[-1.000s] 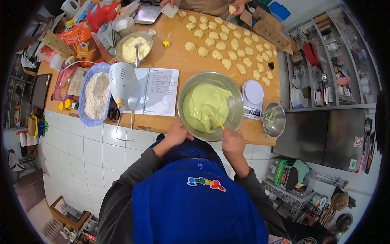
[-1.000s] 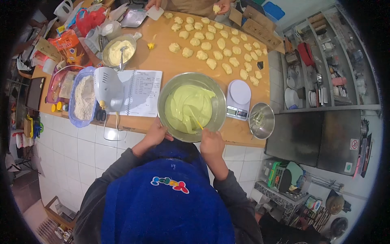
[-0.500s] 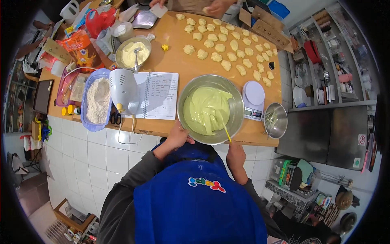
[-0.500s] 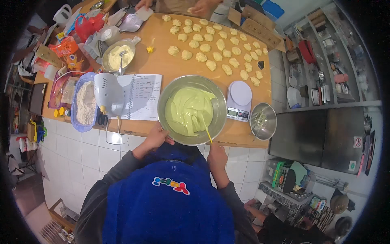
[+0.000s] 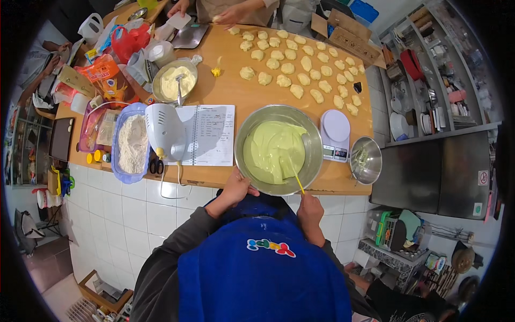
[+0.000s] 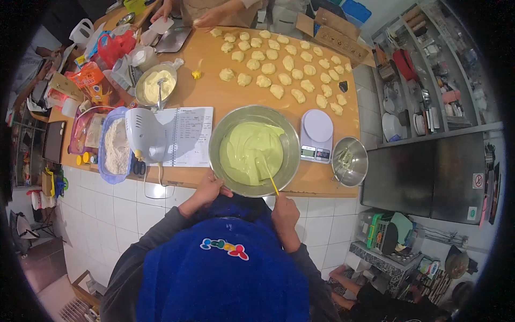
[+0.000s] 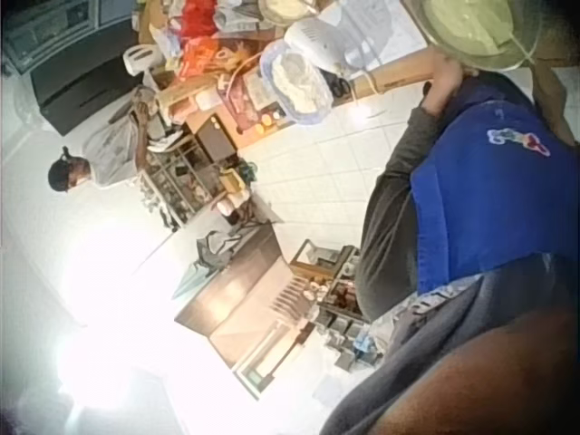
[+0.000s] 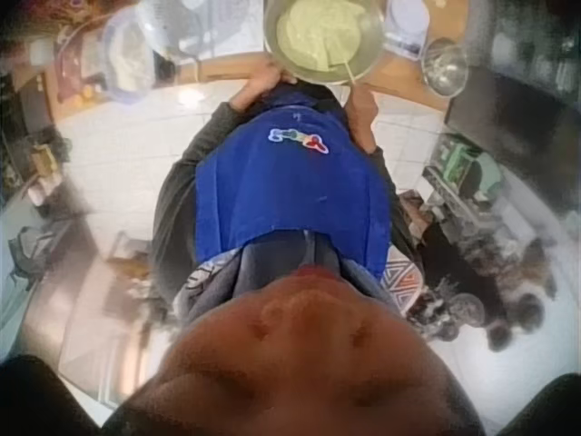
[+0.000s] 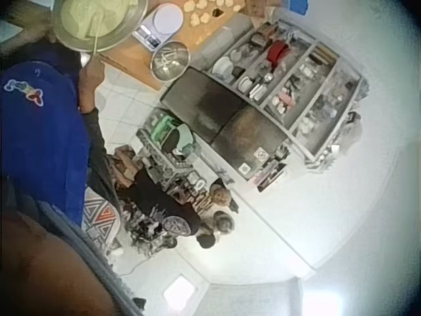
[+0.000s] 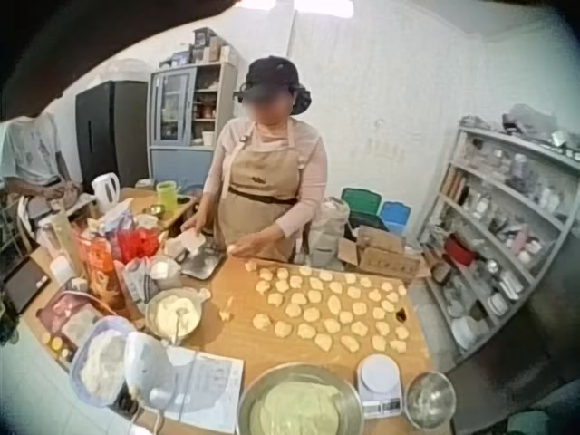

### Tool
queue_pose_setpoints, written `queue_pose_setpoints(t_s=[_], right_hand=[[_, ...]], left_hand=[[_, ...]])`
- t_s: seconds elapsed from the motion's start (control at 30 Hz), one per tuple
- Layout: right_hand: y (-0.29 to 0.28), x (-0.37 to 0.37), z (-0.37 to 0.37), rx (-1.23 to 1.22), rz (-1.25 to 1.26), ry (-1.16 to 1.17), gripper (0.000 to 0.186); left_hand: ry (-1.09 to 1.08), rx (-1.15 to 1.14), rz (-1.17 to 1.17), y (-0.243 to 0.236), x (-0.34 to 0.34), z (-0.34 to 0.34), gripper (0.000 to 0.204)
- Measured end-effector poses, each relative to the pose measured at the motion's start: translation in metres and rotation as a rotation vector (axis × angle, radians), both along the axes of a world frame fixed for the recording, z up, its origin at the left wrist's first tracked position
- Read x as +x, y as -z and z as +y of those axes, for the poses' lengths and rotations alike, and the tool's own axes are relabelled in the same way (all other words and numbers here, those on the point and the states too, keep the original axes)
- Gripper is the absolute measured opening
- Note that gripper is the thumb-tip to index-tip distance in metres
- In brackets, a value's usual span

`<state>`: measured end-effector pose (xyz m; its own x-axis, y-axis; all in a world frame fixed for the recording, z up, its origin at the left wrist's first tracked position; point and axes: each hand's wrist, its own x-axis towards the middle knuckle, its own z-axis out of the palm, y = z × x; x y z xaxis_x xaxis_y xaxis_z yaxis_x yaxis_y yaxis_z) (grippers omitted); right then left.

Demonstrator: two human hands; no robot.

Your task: The person stirs a green batter in a metal bowl using a spatula and then retrieves and unfolds a sheet of baking paper.

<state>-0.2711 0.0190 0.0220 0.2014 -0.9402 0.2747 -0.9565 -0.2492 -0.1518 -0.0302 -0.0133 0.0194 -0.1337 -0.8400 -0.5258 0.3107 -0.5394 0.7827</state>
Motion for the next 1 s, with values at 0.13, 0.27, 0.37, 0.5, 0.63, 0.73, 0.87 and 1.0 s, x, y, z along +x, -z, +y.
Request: queue_pose_setpoints(t_s=[0.13, 0.27, 0.37, 0.5, 0.63, 0.73, 0.87, 1.0], right_hand=[[0.004, 0.001, 0.003, 0.054, -0.027, 0.012, 0.006], [-0.008, 0.005, 0.006, -0.048, -0.132, 0.022, 0.006], [0.006, -0.002, 0.002, 0.126, -0.035, 0.039, 0.006], [0.002, 0.001, 0.004, 0.069, -0.07, 0.058, 0.007], [0.006, 0.0, 0.006, 0.076, -0.062, 0.087, 0.009], [0.0, 0.001, 0.003, 0.235, -0.002, 0.148, 0.007], [0.0, 0.008, 0.007, 0.098, -0.113, 0.147, 0.004], [0.004, 0.003, 0.004, 0.279, -0.119, 0.174, 0.008]], left_hand=[[0.007, 0.026, 0.008, 0.007, 0.002, 0.003, 0.047], [-0.011, 0.049, -0.019, 0.005, 0.0, 0.003, 0.045], [-0.016, 0.049, 0.0, 0.004, -0.001, 0.001, 0.043], [-0.019, 0.049, -0.005, 0.007, 0.001, 0.003, 0.043], [-0.003, 0.049, -0.002, 0.006, 0.001, 0.004, 0.044], [-0.006, 0.045, 0.012, 0.007, 0.001, 0.002, 0.042], [-0.007, 0.055, 0.005, 0.01, 0.002, 0.005, 0.038], [-0.006, 0.044, -0.011, 0.007, 0.0, 0.005, 0.035]])
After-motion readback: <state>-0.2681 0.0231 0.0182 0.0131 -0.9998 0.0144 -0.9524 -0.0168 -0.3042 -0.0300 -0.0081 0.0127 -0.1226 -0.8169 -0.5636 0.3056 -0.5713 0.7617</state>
